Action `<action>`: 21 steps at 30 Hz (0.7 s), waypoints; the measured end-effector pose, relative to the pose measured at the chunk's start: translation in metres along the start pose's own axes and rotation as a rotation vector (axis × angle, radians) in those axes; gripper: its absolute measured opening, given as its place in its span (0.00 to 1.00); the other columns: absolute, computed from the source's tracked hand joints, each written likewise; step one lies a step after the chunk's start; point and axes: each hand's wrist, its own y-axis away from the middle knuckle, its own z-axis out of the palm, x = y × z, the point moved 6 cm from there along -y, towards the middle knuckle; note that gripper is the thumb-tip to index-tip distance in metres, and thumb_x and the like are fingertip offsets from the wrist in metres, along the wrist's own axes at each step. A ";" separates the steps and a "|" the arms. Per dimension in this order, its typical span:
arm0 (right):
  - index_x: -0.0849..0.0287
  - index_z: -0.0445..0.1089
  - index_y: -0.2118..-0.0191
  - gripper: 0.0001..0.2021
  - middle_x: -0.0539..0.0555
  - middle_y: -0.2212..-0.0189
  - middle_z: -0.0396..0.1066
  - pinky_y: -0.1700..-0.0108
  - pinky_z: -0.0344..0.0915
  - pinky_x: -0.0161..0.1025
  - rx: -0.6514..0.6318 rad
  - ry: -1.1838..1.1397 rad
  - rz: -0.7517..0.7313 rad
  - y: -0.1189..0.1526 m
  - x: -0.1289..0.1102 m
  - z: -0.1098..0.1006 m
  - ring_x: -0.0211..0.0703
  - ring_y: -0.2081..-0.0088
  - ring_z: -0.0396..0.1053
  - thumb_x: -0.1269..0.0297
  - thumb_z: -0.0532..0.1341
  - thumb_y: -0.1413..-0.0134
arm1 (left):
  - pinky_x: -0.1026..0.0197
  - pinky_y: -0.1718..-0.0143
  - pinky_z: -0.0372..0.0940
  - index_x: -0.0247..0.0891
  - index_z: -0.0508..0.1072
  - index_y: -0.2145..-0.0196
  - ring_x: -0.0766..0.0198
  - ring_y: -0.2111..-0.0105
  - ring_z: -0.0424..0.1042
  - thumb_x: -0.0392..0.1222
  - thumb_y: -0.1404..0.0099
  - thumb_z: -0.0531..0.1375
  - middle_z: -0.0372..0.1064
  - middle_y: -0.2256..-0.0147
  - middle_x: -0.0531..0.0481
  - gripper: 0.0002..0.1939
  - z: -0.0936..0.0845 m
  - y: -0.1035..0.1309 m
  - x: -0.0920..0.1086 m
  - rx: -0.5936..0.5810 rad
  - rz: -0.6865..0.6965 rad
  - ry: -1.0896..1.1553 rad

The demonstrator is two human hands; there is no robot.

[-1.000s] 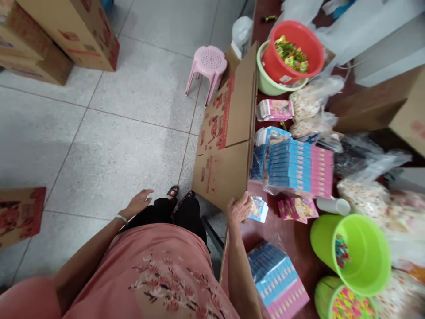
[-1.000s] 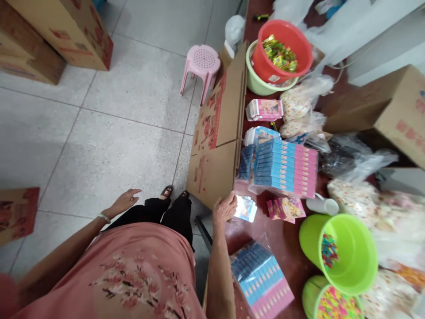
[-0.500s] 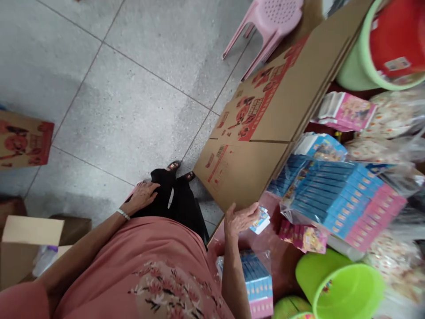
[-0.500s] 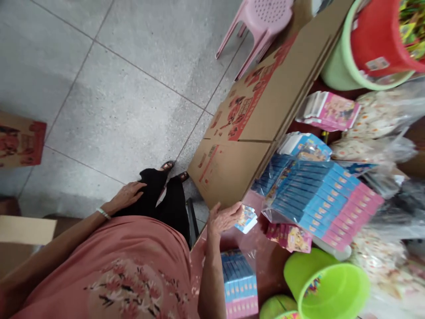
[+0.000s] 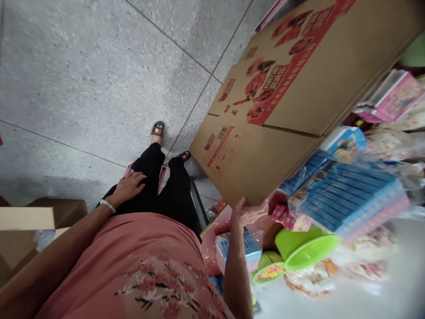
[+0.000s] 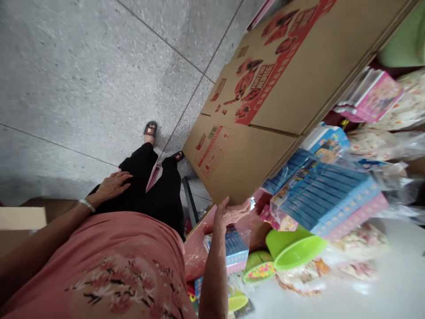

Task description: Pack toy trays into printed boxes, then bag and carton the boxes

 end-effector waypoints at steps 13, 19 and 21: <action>0.71 0.48 0.30 0.40 0.80 0.34 0.55 0.31 0.55 0.75 0.171 0.048 0.166 0.002 0.011 -0.014 0.73 0.31 0.54 0.50 0.59 0.39 | 0.38 0.36 0.65 0.37 0.71 0.37 0.41 0.35 0.64 0.51 0.26 0.49 0.65 0.34 0.38 0.28 -0.020 -0.013 -0.056 -0.072 0.051 0.064; 0.67 0.50 0.31 0.38 0.77 0.35 0.57 0.31 0.55 0.75 0.156 0.040 0.210 0.002 0.012 -0.013 0.72 0.31 0.55 0.48 0.59 0.38 | 0.39 0.33 0.62 0.35 0.66 0.32 0.42 0.31 0.61 0.53 0.26 0.48 0.57 0.29 0.36 0.31 -0.015 -0.009 -0.066 -0.074 0.043 0.059; 0.66 0.53 0.32 0.35 0.75 0.38 0.60 0.34 0.61 0.74 0.109 0.024 0.223 0.001 0.011 -0.010 0.71 0.32 0.57 0.49 0.57 0.37 | 0.37 0.34 0.62 0.34 0.59 0.28 0.38 0.29 0.58 0.55 0.25 0.47 0.52 0.26 0.33 0.35 -0.011 -0.010 -0.070 -0.111 -0.004 0.023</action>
